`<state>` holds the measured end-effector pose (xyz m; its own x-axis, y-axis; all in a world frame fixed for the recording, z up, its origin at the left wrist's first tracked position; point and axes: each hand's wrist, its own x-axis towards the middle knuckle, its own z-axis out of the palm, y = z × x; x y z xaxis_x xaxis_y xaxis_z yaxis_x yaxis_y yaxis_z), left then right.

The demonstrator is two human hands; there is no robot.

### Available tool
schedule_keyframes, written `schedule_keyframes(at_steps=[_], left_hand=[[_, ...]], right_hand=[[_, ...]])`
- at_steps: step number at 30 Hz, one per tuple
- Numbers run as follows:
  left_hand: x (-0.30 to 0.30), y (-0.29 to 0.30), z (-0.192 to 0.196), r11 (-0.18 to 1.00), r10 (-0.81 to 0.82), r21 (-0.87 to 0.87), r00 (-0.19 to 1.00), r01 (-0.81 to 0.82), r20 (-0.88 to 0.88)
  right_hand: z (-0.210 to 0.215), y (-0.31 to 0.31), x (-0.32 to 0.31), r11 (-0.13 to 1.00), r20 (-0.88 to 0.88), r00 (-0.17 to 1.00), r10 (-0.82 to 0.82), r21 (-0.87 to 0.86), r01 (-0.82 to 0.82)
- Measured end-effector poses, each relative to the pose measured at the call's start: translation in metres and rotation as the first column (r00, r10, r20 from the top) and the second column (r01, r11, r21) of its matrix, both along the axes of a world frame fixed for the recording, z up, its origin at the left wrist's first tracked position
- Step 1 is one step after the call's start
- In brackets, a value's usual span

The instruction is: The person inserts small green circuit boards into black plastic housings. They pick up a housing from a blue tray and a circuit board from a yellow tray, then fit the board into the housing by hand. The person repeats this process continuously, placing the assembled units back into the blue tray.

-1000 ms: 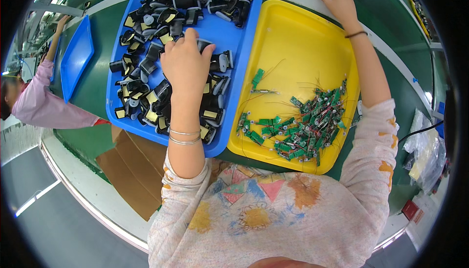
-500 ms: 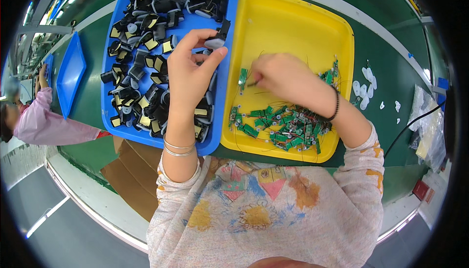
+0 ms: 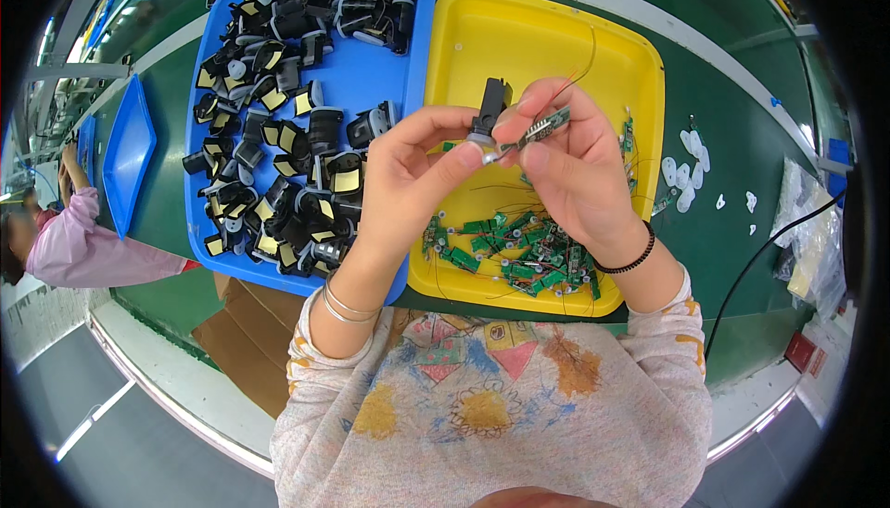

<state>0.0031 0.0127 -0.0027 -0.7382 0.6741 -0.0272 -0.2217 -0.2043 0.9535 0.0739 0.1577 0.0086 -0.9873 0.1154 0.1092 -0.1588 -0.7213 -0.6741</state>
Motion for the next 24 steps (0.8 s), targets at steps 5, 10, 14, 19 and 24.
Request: schedule_keyframes(at_steps=[5, 10, 14, 19, 24], left_hand=[[-0.002, -0.002, -0.003, 1.000, -0.017, 0.023, 0.998, 0.015, 0.059], [0.002, -0.002, -0.001, 0.991, 0.090, 0.091, 0.995, -0.094, 0.048], [0.003, 0.000, -0.003, 0.986, 0.161, 0.061, 0.976, -0.153, -0.144], [0.003, -0.002, -0.006, 0.987, 0.156, 0.004, 0.934, -0.163, -0.320], [0.005, -0.002, -0.004, 0.987, 0.154, 0.005, 0.951, -0.158, -0.268]], right_hand=[[-0.012, -0.002, -0.002, 0.986, -0.042, 0.994, -0.100, 0.126, 0.105], [-0.016, 0.004, 0.001, 0.881, -0.035, 0.983, -0.182, 0.438, 0.179], [-0.008, -0.001, 0.002, 0.896, 0.066, 0.972, -0.226, 0.406, 0.181], [-0.007, -0.001, 0.002, 0.891, 0.088, 0.975, -0.203, 0.429, 0.147], [-0.009, -0.003, 0.003, 0.754, -0.042, 0.951, -0.308, 0.599, 0.271]])
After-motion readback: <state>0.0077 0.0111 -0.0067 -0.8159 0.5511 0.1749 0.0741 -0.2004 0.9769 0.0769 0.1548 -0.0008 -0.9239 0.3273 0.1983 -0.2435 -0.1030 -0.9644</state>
